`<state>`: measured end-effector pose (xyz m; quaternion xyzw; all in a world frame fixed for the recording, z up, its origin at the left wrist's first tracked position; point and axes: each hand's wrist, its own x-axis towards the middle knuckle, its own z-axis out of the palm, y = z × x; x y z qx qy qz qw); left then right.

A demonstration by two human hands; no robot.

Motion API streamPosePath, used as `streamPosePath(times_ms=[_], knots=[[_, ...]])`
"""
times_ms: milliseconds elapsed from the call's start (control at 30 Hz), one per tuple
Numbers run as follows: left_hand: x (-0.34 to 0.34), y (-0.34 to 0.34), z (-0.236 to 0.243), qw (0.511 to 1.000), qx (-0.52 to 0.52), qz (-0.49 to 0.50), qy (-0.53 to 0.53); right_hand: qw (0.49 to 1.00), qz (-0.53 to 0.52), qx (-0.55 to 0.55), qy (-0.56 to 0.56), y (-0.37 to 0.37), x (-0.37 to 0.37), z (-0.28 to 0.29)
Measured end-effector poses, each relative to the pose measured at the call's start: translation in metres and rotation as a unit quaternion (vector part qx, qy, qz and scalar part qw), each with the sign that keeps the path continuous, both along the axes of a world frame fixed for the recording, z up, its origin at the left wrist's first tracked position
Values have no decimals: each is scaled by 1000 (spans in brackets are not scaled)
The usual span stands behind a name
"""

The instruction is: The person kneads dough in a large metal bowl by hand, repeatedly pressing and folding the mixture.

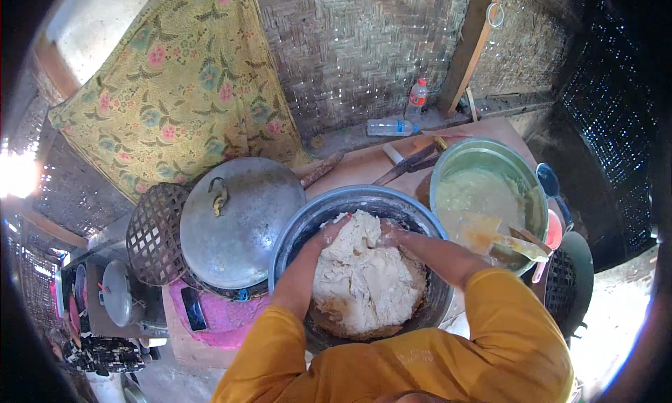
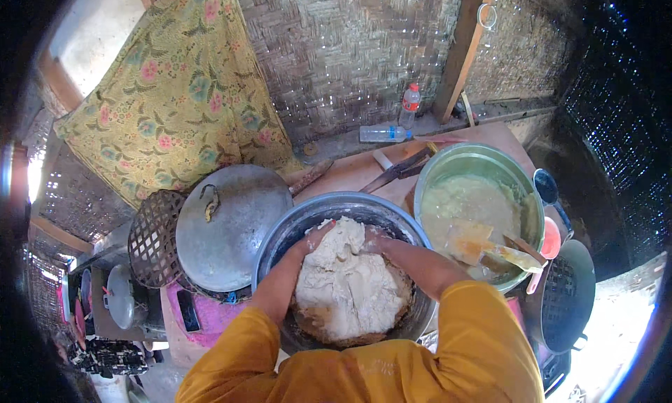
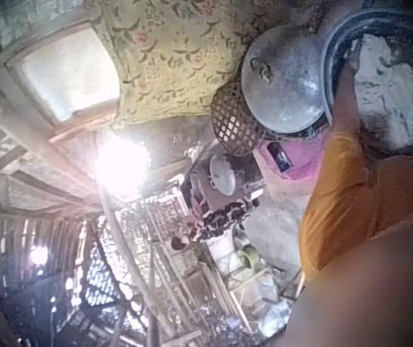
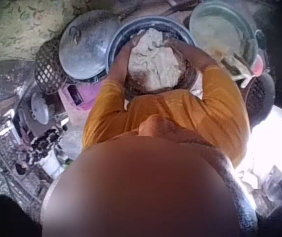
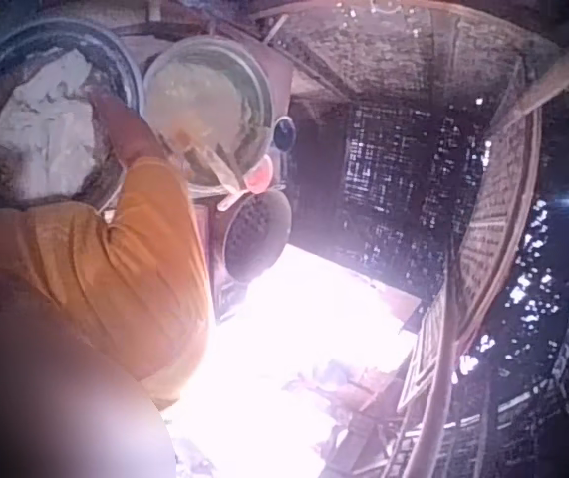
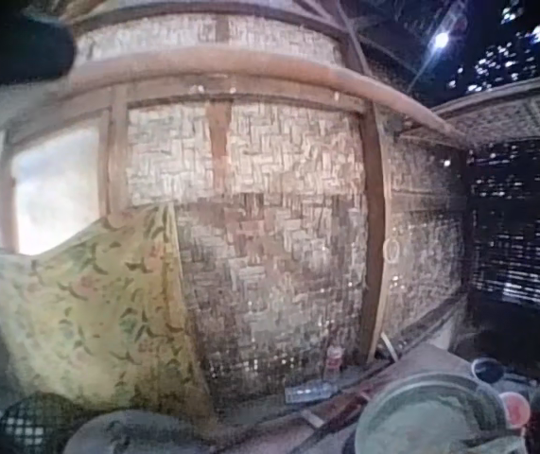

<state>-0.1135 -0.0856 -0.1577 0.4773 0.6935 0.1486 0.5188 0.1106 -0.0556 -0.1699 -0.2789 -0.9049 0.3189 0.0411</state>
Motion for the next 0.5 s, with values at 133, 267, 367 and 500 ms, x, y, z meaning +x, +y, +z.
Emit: streamPosePath(times_ms=[133, 267, 367, 500], knots=[[11, -7, 12, 985, 92, -109, -96, 975, -33, -190, 109, -3, 16, 8], [14, -32, 24, 981, 104, -93, 132, 890, -82, -415, 171, -20, 19, 55], [32, -105, 117, 999, 34, 19, -7, 924, -58, -373, 62, -53, 32, 95], [20, -178, 141, 971, 142, -191, 29, 995, 91, 26, -19, -129, 64, 38]])
